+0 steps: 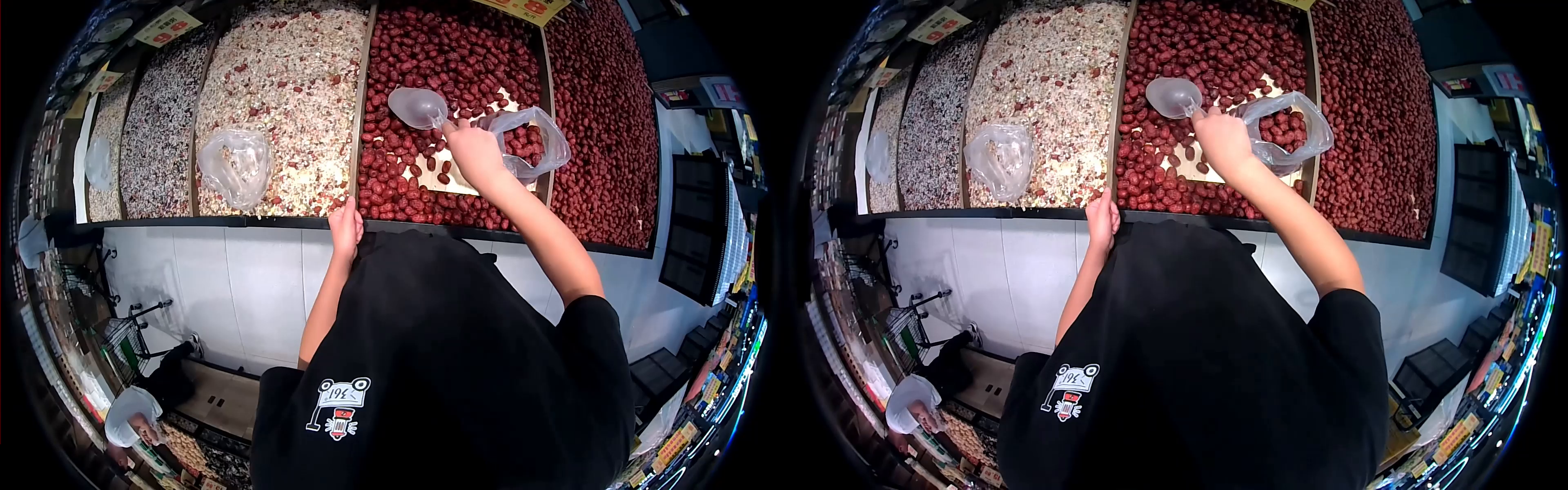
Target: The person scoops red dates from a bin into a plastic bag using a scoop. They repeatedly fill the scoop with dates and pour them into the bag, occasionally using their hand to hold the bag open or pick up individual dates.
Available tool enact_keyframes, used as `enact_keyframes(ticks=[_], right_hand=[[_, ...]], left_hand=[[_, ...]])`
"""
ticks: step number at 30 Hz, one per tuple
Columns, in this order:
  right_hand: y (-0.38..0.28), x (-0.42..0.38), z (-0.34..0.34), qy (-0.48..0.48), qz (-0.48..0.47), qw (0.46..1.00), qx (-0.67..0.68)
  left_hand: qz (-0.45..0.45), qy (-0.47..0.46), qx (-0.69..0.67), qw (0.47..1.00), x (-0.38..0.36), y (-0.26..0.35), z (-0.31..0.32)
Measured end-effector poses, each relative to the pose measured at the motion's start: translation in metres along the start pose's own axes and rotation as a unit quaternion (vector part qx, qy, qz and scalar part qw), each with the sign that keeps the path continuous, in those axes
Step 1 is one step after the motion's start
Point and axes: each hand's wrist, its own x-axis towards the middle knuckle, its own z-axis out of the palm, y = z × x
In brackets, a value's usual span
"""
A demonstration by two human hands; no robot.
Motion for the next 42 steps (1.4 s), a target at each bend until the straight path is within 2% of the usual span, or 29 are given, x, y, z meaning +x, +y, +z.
enact_keyframes(ticks=[4,7,10,13,16,27,31,33,35,37,39,42], right_hand=[[-0.001,-0.033,-0.013,-0.014,0.024,0.999,0.027],[-0.007,-0.063,-0.017,0.037,0.016,0.998,0.038],[-0.019,-0.089,-0.027,0.041,-0.048,0.996,0.063],[-0.025,-0.107,-0.009,0.061,-0.110,0.991,0.041],[-0.025,-0.122,-0.003,0.013,-0.109,0.994,0.029],[0.038,-0.198,-0.002,0.013,-0.027,0.995,-0.091],[0.042,-0.224,-0.009,-0.065,0.072,0.995,-0.032],[0.042,-0.236,-0.001,-0.032,0.118,0.988,0.095],[0.036,-0.244,0.009,0.035,0.162,0.955,0.245],[0.036,-0.246,0.012,-0.060,0.269,0.839,0.468],[0.032,-0.239,-0.004,-0.139,0.349,0.652,0.659],[0.020,-0.232,-0.008,-0.131,0.346,0.571,0.733]], left_hand=[[0.005,-0.001,-0.016,1.000,-0.003,0.001,0.000],[0.015,0.003,-0.015,1.000,-0.003,-0.002,-0.001],[0.030,0.006,-0.020,0.999,-0.004,-0.003,0.000],[0.043,0.008,-0.026,0.999,-0.005,-0.004,0.001],[0.047,0.011,-0.030,0.998,-0.004,-0.004,0.001],[0.046,0.010,-0.005,0.999,-0.002,-0.006,0.002],[0.047,0.010,0.003,0.999,-0.001,-0.007,0.001],[0.044,0.005,0.002,0.999,-0.002,-0.006,0.001],[0.043,0.002,0.002,0.999,-0.003,-0.005,0.001],[0.041,0.004,0.004,0.999,-0.004,-0.004,0.002],[0.038,0.001,0.002,0.999,-0.004,-0.004,0.002],[0.029,-0.003,-0.007,1.000,-0.005,-0.003,0.001]])
